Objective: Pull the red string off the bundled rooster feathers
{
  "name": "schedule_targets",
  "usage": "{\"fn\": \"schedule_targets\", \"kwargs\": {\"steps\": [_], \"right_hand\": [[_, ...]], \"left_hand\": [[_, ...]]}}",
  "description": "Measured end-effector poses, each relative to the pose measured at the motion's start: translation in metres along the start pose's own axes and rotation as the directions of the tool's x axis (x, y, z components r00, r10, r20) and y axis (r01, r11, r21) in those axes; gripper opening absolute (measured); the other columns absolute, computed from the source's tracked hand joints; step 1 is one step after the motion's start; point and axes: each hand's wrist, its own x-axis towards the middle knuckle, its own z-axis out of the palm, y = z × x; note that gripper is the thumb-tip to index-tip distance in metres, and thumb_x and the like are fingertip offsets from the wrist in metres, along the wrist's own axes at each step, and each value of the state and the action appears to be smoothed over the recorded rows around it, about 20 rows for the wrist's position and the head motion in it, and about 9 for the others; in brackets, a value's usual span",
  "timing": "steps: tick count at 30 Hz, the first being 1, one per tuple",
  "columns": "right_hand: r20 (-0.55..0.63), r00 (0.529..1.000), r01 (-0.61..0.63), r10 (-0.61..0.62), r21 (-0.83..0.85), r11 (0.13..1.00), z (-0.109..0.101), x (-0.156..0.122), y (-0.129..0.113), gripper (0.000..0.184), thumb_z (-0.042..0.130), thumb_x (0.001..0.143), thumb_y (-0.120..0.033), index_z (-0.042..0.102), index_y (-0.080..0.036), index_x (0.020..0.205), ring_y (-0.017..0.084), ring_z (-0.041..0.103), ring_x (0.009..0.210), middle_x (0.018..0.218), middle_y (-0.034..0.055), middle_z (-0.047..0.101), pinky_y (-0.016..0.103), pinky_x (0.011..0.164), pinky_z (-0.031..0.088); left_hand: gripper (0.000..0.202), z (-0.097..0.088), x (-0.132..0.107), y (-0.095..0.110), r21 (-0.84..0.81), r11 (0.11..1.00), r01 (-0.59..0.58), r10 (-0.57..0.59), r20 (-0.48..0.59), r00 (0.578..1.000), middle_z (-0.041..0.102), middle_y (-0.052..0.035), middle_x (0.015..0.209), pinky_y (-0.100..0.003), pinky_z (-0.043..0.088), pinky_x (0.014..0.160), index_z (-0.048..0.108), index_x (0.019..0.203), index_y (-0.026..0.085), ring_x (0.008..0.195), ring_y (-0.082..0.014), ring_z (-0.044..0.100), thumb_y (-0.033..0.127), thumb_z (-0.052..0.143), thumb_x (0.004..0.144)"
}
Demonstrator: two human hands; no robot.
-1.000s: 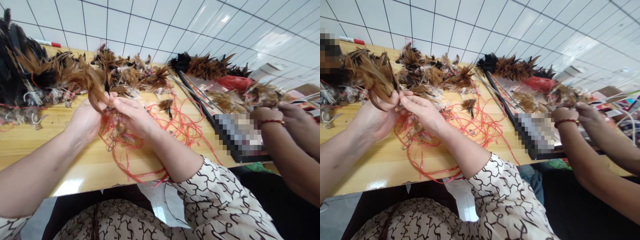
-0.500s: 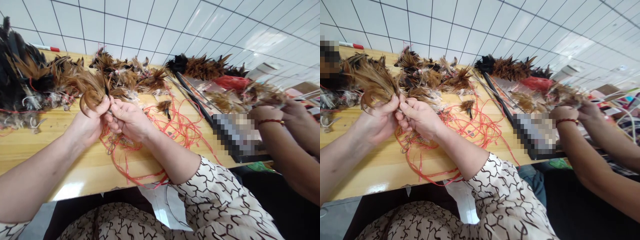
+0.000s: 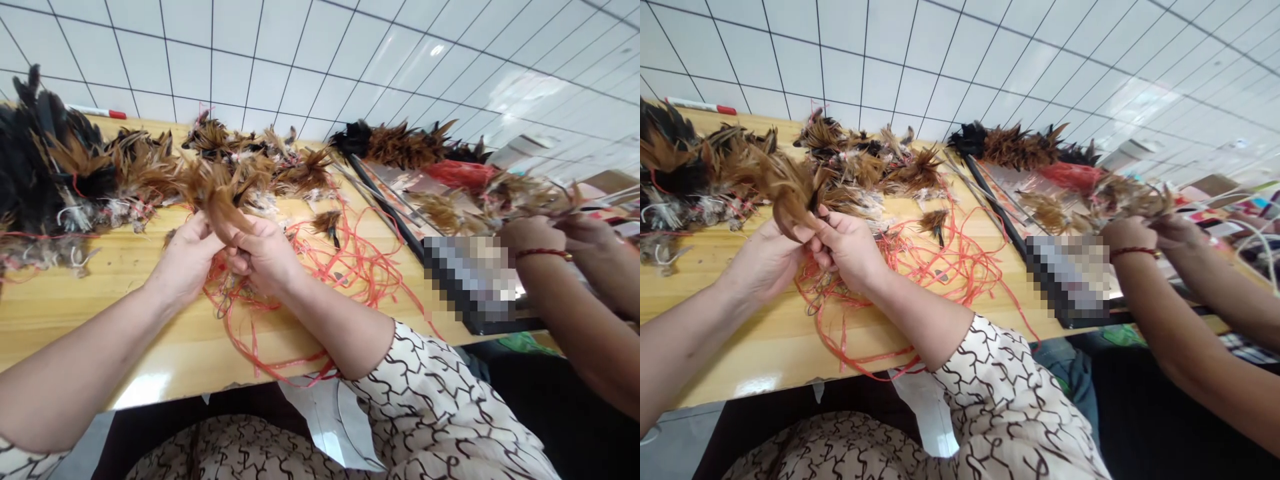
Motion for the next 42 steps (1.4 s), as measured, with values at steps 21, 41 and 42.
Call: {"fn": "schedule_targets", "kwargs": {"steps": [21,41,42], "right_hand": [[-0.053,0.998,0.019,-0.036,-0.288,0.957,0.008,0.002,0.007,0.028,0.047,0.092,-0.026,0.043,-0.018,0.066,0.002,0.036,0.030,0.044,-0.0096,0.048,0.014,0.035,0.027],[0.177,0.984,0.101,-0.023,-0.445,0.890,-0.009,0.000,-0.022,0.039,0.071,0.067,-0.049,0.050,-0.017,0.063,0.010,0.055,0.049,0.052,-0.0024,0.056,0.023,0.050,0.048],[0.163,0.986,0.097,-0.030,-0.421,0.902,-0.008,-0.001,-0.022,0.037,0.071,0.068,-0.047,0.050,-0.017,0.062,0.010,0.056,0.050,0.051,-0.0028,0.055,0.023,0.050,0.048]], "left_hand": [[0.028,0.004,-0.002,-0.001,-0.049,0.999,-0.019,0.014,-0.089,0.996,0.038,0.0078,0.036,-0.028,0.054,0.054,0.054,0.048,0.016,0.049,-0.0141,0.058,0.024,0.081,0.055],[0.035,0.004,-0.002,0.010,0.201,0.954,0.221,-0.220,-0.027,0.975,0.046,0.0034,0.036,-0.017,0.032,0.036,0.050,0.039,0.014,0.034,-0.0042,0.040,0.020,0.075,0.062],[0.035,0.004,-0.002,0.012,0.190,0.946,0.261,-0.259,-0.034,0.965,0.046,0.0034,0.036,-0.016,0.032,0.035,0.049,0.039,0.014,0.033,-0.0042,0.039,0.018,0.074,0.064]]}}
